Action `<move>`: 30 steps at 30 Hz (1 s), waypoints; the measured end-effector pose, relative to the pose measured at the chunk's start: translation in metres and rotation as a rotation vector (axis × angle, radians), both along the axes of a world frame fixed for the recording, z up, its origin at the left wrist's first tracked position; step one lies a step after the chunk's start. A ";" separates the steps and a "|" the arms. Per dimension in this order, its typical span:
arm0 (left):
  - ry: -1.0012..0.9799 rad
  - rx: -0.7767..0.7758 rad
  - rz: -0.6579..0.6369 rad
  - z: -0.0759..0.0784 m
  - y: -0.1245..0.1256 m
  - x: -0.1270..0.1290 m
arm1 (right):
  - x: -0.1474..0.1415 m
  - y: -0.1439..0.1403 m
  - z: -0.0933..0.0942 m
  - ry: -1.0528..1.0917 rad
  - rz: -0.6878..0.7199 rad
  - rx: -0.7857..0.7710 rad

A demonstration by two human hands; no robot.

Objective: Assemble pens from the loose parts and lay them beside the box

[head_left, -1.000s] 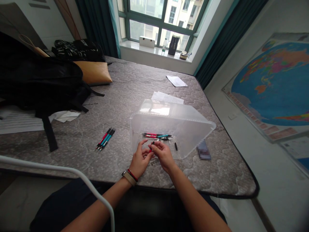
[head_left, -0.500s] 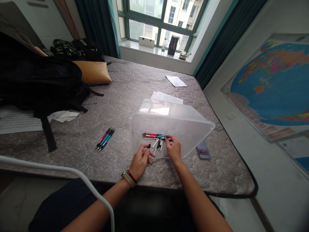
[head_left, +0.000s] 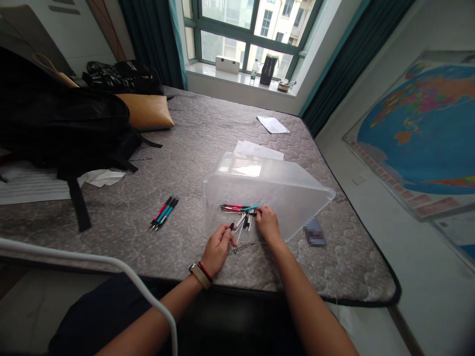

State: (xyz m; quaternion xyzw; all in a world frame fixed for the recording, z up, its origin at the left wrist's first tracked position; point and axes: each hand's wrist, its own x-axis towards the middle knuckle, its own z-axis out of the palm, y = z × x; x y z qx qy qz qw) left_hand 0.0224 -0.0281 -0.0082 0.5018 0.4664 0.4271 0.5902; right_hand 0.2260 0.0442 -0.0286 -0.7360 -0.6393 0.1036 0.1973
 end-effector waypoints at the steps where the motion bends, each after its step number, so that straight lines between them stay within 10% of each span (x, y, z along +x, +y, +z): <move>1: 0.002 -0.001 0.002 0.000 0.000 0.000 | 0.000 0.000 0.001 -0.011 0.013 -0.013; 22: 0.067 -0.002 -0.038 -0.003 0.000 0.002 | 0.010 0.003 -0.003 0.134 -0.002 -0.006; 30: 0.071 0.010 -0.044 -0.002 0.003 0.001 | -0.019 -0.017 0.013 0.918 -0.026 0.002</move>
